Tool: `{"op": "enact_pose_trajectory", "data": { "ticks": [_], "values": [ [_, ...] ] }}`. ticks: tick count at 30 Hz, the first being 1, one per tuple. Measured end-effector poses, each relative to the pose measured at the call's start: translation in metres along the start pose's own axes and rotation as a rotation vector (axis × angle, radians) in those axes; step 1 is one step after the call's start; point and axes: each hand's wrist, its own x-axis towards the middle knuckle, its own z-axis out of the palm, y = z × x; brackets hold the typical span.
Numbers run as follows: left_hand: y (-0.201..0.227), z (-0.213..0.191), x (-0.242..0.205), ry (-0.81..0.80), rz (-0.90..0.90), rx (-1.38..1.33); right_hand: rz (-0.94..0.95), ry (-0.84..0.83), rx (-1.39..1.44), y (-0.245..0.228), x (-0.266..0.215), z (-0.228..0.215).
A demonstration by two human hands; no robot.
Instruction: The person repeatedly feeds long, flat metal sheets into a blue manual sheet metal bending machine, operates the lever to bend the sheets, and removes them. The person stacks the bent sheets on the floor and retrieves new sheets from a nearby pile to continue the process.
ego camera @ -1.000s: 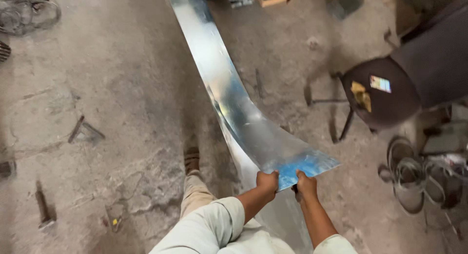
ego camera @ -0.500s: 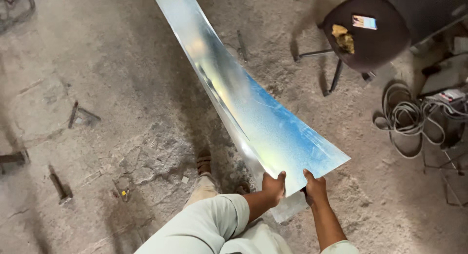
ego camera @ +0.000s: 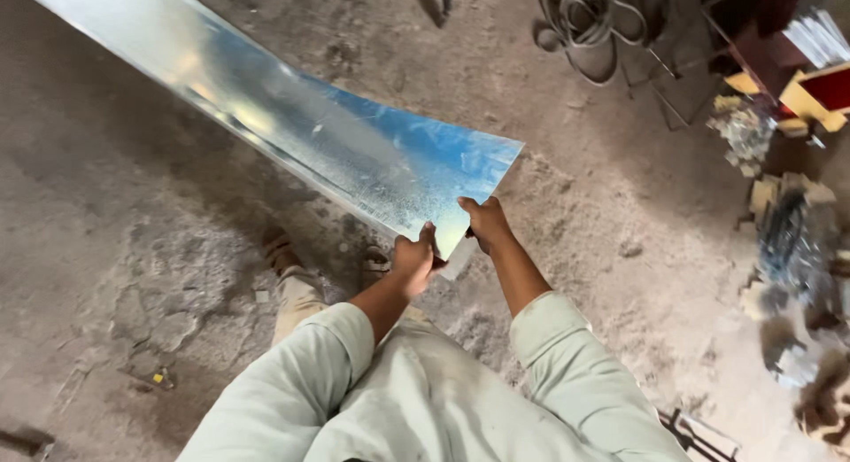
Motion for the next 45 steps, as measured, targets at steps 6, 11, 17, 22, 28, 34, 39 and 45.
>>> {"op": "enact_pose_trajectory", "data": {
  "ticks": [6,11,17,22,28,34,39,45],
  "values": [
    [0.013,-0.056,0.012,-0.090,-0.189,1.265,0.524,0.232,-0.474,0.070,-0.017,-0.109],
    [0.023,-0.143,0.061,-0.122,0.275,1.882,0.503,0.144,-1.015,0.129,-0.083,-0.157],
    [0.074,-0.219,0.058,0.278,0.337,1.352,0.326,-0.024,-1.187,0.114,-0.090,-0.094],
    [0.123,-0.250,0.019,0.316,0.309,1.281,0.072,-0.091,-1.105,0.057,-0.032,0.002],
    [0.179,-0.343,0.001,0.403,0.395,1.217,-0.392,-0.186,-1.148,-0.055,0.032,0.143],
    [0.253,-0.479,-0.001,0.534,0.290,0.858,-0.256,-0.263,-1.207,-0.140,0.055,0.305],
    [0.339,-0.592,0.007,0.616,0.347,0.696,-0.328,-0.418,-1.543,-0.219,0.063,0.445],
    [0.470,-0.668,-0.002,0.708,0.492,0.705,-0.519,-0.404,-1.230,-0.303,0.090,0.589]
  ]
}}
